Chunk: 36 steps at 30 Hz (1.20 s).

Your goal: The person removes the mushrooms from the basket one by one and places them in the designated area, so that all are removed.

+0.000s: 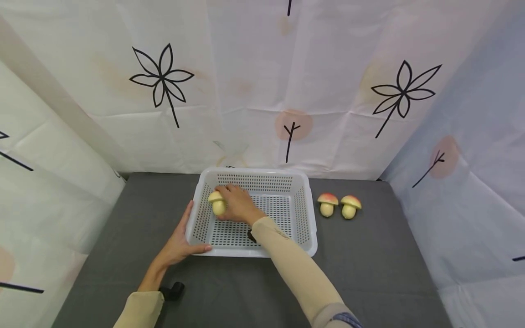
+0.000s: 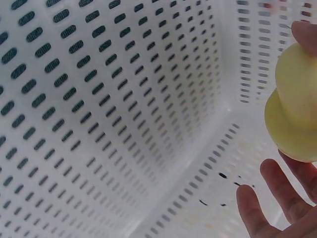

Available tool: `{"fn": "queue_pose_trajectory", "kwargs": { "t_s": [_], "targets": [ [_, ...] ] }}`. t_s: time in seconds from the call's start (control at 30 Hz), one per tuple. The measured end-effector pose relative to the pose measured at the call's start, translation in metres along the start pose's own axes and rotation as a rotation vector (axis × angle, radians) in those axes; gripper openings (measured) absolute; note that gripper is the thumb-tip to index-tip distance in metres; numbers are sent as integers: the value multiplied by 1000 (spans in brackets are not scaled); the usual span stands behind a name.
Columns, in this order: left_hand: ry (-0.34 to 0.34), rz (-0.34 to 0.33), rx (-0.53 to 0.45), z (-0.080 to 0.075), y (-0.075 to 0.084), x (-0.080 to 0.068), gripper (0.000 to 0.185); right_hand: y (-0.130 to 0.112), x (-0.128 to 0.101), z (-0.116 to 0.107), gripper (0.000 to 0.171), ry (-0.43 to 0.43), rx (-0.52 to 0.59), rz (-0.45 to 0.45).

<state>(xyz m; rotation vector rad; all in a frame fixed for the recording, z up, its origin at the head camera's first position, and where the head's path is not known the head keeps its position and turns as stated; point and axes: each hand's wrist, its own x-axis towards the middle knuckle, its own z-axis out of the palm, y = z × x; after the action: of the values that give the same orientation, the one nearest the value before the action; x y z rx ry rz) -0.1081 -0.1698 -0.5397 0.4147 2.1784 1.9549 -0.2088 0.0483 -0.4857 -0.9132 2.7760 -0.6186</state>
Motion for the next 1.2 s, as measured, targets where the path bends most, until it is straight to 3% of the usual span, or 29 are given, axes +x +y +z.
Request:
{"fn": "queue_pose_trajectory", "kwargs": {
  "t_s": [0.57, 1.2],
  "targets": [
    [-1, -7, -35, -1, -1, -1, 138, 8, -31, -35, 87, 44, -73, 6],
    [25, -17, 20, 1, 2, -1, 139, 31, -67, -71, 87, 178, -68, 12]
  ]
}}
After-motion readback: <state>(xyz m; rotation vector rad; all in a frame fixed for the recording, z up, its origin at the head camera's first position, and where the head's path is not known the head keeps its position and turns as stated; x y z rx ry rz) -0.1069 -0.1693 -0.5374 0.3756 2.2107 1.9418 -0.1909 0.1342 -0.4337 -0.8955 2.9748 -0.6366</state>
